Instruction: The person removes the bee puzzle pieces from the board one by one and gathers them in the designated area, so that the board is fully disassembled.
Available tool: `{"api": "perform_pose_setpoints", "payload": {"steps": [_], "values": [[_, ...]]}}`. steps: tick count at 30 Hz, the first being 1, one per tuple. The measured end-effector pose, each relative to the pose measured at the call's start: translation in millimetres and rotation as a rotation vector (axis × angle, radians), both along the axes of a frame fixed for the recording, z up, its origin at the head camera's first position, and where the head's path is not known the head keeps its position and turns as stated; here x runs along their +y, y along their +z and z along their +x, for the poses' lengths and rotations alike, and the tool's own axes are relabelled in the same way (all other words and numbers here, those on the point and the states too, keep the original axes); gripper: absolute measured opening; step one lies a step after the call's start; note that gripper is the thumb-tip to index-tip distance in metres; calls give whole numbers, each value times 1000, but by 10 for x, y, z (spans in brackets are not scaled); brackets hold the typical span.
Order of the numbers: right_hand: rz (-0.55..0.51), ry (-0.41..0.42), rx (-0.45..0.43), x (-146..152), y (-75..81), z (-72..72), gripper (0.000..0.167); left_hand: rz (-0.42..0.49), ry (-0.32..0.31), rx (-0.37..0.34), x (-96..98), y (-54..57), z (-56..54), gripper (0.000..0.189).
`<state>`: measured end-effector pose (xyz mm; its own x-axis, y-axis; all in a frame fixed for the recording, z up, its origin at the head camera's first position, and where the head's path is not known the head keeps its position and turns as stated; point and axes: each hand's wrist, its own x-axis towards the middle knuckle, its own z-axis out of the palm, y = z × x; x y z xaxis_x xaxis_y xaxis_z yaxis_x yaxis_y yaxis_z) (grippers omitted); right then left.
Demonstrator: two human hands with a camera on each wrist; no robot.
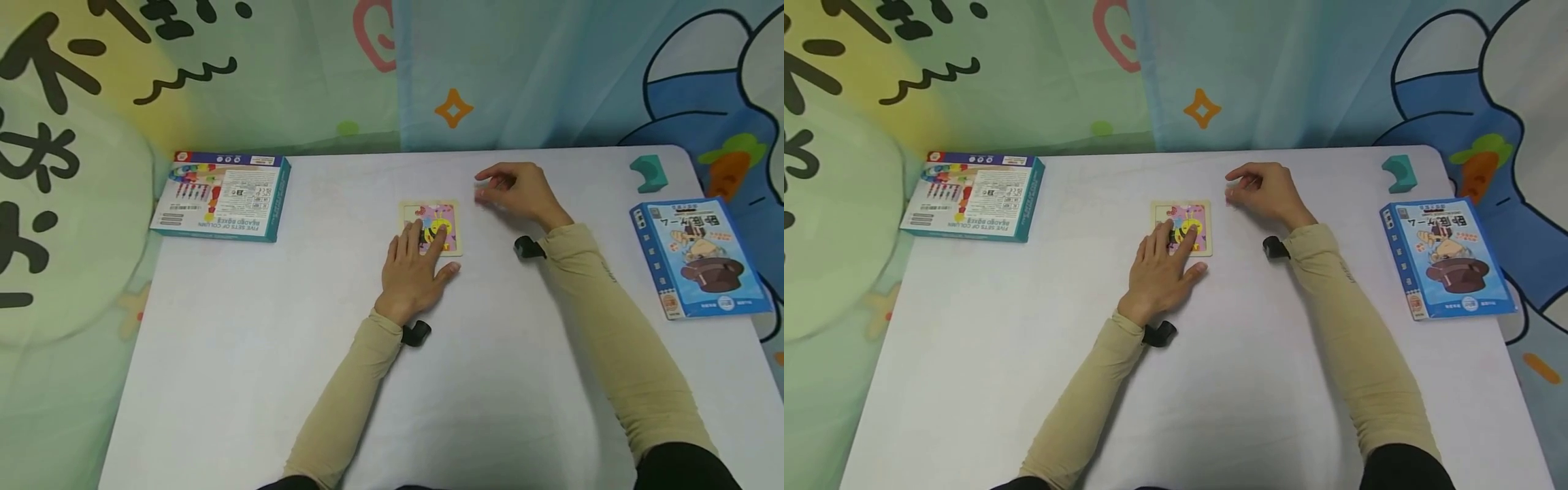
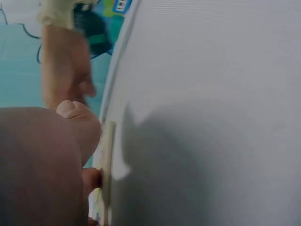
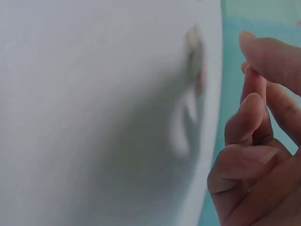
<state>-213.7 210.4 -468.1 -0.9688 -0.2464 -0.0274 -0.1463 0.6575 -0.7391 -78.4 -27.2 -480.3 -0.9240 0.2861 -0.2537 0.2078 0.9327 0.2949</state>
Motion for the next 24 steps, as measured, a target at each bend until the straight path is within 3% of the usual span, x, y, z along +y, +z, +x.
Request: {"api": "perform_pose_setpoints", "payload": {"steps": [7, 17, 24], "values": [[0, 106, 20, -322, 110, -41, 26, -10, 21, 25, 13, -7, -4, 72], [34, 265, -9, -719, 97, -100, 17, -57, 48, -22, 49, 20, 2, 74], [157, 369, -78, -928, 117, -91, 16, -64, 34, -12, 30, 27, 6, 73]]}}
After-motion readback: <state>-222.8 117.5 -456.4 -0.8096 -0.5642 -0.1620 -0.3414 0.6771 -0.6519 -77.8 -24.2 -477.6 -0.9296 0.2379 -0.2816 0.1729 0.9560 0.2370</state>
